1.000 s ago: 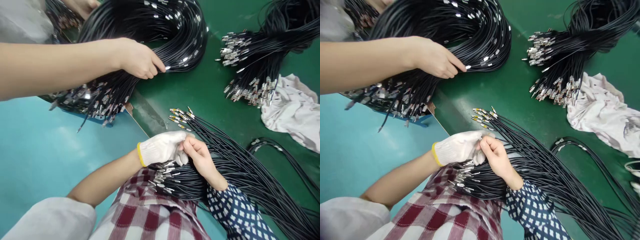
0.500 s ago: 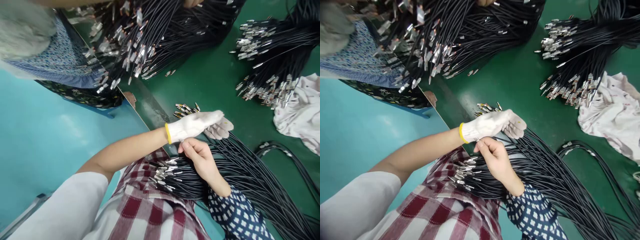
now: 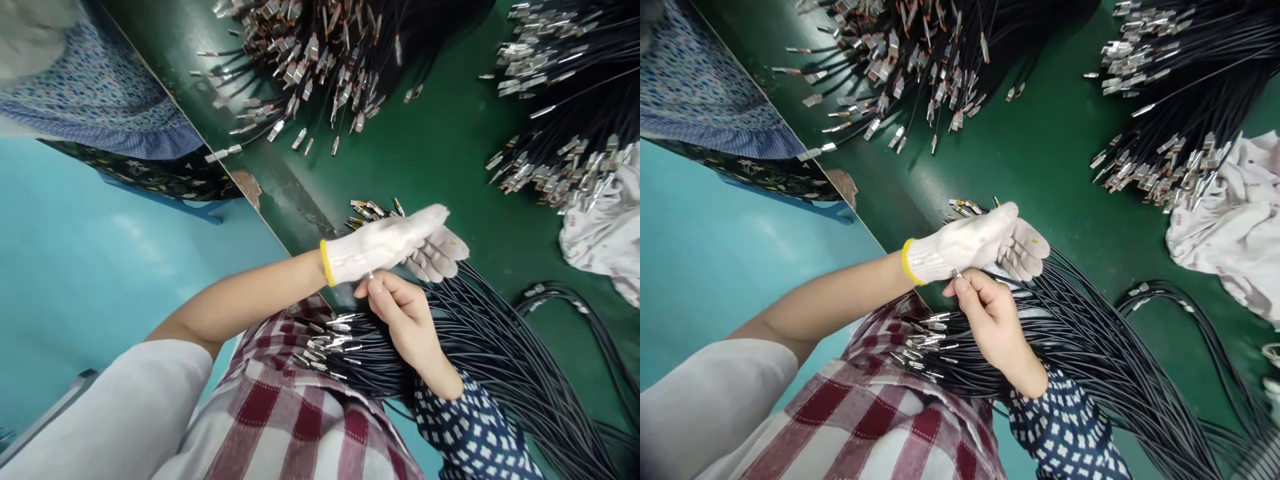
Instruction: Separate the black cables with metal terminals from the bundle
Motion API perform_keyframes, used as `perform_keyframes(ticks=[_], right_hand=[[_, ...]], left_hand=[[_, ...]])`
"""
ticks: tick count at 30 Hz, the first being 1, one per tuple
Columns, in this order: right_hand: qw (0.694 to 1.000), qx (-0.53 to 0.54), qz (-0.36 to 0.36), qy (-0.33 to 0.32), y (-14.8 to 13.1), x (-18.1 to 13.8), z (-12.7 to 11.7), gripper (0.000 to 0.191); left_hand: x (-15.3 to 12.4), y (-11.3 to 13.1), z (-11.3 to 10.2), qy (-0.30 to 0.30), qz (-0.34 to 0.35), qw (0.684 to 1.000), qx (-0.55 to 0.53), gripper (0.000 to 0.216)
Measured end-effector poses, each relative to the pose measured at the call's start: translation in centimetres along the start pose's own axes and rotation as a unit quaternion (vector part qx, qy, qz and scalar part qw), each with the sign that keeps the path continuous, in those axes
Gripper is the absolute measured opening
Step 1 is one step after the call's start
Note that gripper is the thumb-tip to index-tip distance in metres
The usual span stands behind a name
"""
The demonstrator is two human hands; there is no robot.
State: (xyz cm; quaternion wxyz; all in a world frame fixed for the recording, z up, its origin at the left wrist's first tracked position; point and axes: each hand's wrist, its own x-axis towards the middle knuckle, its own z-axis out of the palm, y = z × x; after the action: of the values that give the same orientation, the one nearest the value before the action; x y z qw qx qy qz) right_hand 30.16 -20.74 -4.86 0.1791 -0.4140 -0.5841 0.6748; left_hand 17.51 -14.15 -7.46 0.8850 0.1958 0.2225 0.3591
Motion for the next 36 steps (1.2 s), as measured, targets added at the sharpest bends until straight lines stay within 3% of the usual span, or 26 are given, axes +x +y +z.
perform_keyframes(ticks=[4,8,11,26,32,36], right_hand=[[0.999,0.034,0.029,-0.009,-0.3,0.4,-0.1,0.030],[0.998,0.033,0.045,-0.009,-0.3,0.7,0.0,0.031],[0.999,0.020,0.039,-0.005,-0.2,0.6,0.1,0.032],[0.999,-0.013,0.035,0.011,-0.1,0.4,0.1,0.036],[0.999,-0.010,0.039,0.024,-0.2,0.7,0.3,0.039],[0.999,0.006,0.031,0.006,-0.2,0.8,0.2,0.038]], left_hand=[[0.1,0.7,0.0,-0.006,-0.057,0.998,-0.007,0.069],[-0.2,0.7,0.6,0.039,-0.013,0.999,-0.035,0.070],[-0.3,0.4,1.0,0.062,-0.020,0.998,-0.012,0.072],[-1.1,-0.4,1.1,0.067,0.044,0.996,0.044,0.053],[-1.4,-0.1,1.5,0.089,0.045,0.994,0.050,0.053],[-0.5,0.3,1.2,0.081,-0.010,0.996,0.025,0.058]])
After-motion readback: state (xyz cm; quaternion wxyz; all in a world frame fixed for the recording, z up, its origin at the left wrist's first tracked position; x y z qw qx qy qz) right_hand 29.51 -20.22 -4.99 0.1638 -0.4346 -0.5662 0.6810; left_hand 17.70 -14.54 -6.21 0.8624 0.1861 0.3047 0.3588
